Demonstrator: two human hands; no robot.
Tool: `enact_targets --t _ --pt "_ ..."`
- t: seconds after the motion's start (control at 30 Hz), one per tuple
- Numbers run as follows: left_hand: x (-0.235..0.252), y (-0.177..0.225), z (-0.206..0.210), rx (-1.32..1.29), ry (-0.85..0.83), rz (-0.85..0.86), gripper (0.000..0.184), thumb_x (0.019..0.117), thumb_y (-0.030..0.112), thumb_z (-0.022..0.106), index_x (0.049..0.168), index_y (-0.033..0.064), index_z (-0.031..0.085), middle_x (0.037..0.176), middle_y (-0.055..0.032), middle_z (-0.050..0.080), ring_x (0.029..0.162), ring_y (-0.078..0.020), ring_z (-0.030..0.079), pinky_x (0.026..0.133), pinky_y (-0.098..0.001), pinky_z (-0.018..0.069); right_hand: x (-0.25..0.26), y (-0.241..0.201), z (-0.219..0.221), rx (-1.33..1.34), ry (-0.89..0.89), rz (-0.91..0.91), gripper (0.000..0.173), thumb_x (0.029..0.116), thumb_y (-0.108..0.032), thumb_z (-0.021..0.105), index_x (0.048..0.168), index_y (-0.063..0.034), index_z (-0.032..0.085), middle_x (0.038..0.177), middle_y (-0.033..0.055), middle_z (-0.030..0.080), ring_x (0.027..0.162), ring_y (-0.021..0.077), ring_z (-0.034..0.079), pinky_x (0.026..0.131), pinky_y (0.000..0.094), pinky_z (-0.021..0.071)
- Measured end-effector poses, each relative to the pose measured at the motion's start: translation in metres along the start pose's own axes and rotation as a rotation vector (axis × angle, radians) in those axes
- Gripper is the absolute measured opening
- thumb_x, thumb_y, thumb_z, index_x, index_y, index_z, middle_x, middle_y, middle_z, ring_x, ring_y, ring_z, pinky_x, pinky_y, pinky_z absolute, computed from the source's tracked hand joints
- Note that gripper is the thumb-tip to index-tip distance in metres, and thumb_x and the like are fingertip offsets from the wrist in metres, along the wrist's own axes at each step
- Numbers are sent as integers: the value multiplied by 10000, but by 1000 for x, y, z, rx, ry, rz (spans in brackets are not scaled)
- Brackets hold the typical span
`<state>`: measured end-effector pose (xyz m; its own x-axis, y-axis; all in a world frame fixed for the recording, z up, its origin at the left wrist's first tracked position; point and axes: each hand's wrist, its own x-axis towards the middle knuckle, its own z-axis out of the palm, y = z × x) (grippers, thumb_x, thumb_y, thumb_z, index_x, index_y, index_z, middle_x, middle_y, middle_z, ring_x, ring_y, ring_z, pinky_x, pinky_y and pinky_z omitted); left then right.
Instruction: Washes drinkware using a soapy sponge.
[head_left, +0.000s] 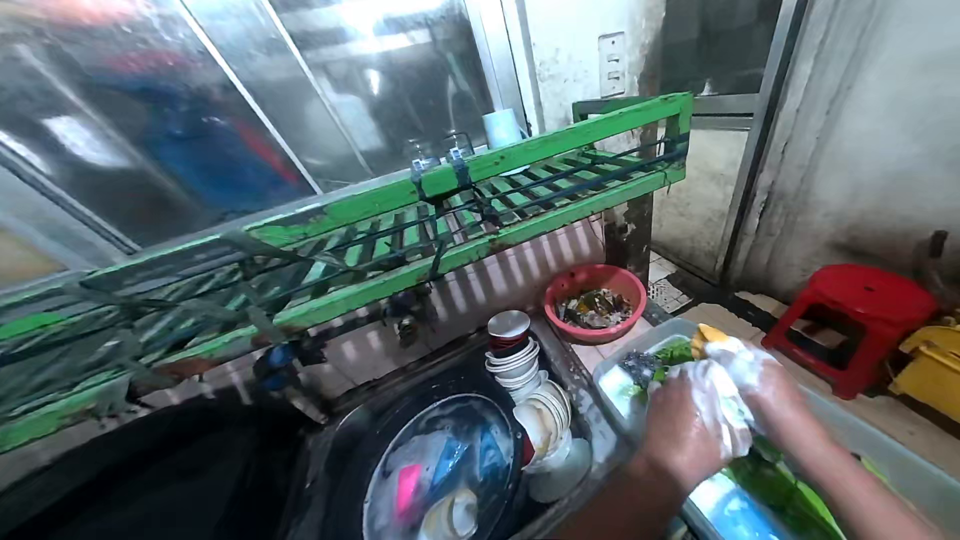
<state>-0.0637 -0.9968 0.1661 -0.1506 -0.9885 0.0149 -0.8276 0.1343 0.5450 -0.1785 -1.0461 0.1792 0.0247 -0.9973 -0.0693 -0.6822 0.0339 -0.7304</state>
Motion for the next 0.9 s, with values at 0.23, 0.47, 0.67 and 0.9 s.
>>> enact_targets --t 0.23,0.47,0.67,0.9 --pt "-3 -19 -10 -137 31 -56 717 869 316 753 1449 -27 506 1400 -203 593 1303 -302 570 1118 -468 444 -29 1 28 19 238 -370 365 1017 -160 557 1302 56 633 1226 277 673 1161 429 651 1014 594 499" --pt "-6 -58 -27 -189 176 -144 630 824 247 783 1389 54 583 1293 -150 665 1206 -257 637 1062 -460 506 -44 -3 55 59 184 -629 379 984 -146 565 1329 -24 663 1300 163 687 1201 305 671 1026 492 546" --pt "-61 -187 -78 199 29 -478 391 909 388 695 1222 157 734 1376 -150 615 1185 -337 647 994 -568 530 -55 35 39 -64 -397 -129 494 978 -247 630 1444 -101 556 1275 199 670 1145 379 667 990 602 511" --pt "-20 -138 -77 175 -7 -122 329 1034 289 555 1208 77 738 1307 -123 674 1260 -250 616 1109 -438 473 -36 44 78 -302 -516 -198 352 1005 -282 594 1294 -94 663 1300 168 660 1200 351 642 1013 566 513"
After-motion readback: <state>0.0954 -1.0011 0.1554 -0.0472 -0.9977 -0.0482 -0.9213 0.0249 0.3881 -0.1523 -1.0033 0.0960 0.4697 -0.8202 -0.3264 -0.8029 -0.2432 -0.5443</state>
